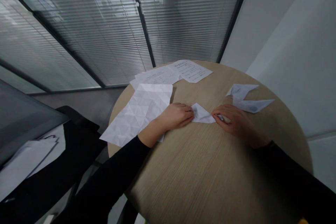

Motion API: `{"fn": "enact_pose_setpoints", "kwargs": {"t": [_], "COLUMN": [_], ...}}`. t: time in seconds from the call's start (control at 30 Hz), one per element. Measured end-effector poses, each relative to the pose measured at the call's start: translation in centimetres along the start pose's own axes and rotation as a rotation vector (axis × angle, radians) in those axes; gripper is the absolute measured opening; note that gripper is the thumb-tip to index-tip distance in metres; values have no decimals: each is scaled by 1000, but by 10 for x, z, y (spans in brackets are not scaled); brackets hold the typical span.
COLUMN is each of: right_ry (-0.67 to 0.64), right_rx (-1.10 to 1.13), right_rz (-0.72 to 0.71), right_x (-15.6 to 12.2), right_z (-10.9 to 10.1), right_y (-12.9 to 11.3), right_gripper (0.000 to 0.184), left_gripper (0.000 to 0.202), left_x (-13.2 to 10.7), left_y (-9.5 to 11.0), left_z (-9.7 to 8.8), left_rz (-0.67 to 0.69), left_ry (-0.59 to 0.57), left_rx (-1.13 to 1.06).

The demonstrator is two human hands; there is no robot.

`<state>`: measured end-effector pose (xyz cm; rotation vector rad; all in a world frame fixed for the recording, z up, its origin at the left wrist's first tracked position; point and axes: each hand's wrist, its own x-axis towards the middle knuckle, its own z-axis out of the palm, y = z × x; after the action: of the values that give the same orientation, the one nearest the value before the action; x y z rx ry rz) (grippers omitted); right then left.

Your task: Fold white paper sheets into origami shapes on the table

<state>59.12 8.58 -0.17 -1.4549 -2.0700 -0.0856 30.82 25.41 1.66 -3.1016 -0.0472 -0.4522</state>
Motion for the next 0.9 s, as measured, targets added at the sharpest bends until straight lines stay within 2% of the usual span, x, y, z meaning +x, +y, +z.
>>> {"fn": "enact_pose_setpoints", "kwargs": {"t": [0.13, 0.3, 0.5, 0.7, 0.9], "right_ry": [-50, -95, -106, -115, -144], "right_rx": [-23, -36, -77, -74, -75], "right_rz": [-30, -77, -83, -122, -85], "right_x": [-1, -2, -2, -1, 2], "right_z": [-3, -4, -2, -5, -10], "right_y": [-2, -5, -1, -3, -9], "right_gripper": [16, 29, 21, 24, 26], "left_gripper": [36, 34, 34, 33, 37], "left_x": [-1, -1, -2, -2, -2], "left_y": [2, 3, 2, 3, 3], "left_z": [-1, -3, -5, -7, -5], "left_rz": [-62, -72, -82, -100, -169], "left_ry": [14, 17, 9, 3, 14], "left_rx": [16, 7, -24, -35, -31]}}
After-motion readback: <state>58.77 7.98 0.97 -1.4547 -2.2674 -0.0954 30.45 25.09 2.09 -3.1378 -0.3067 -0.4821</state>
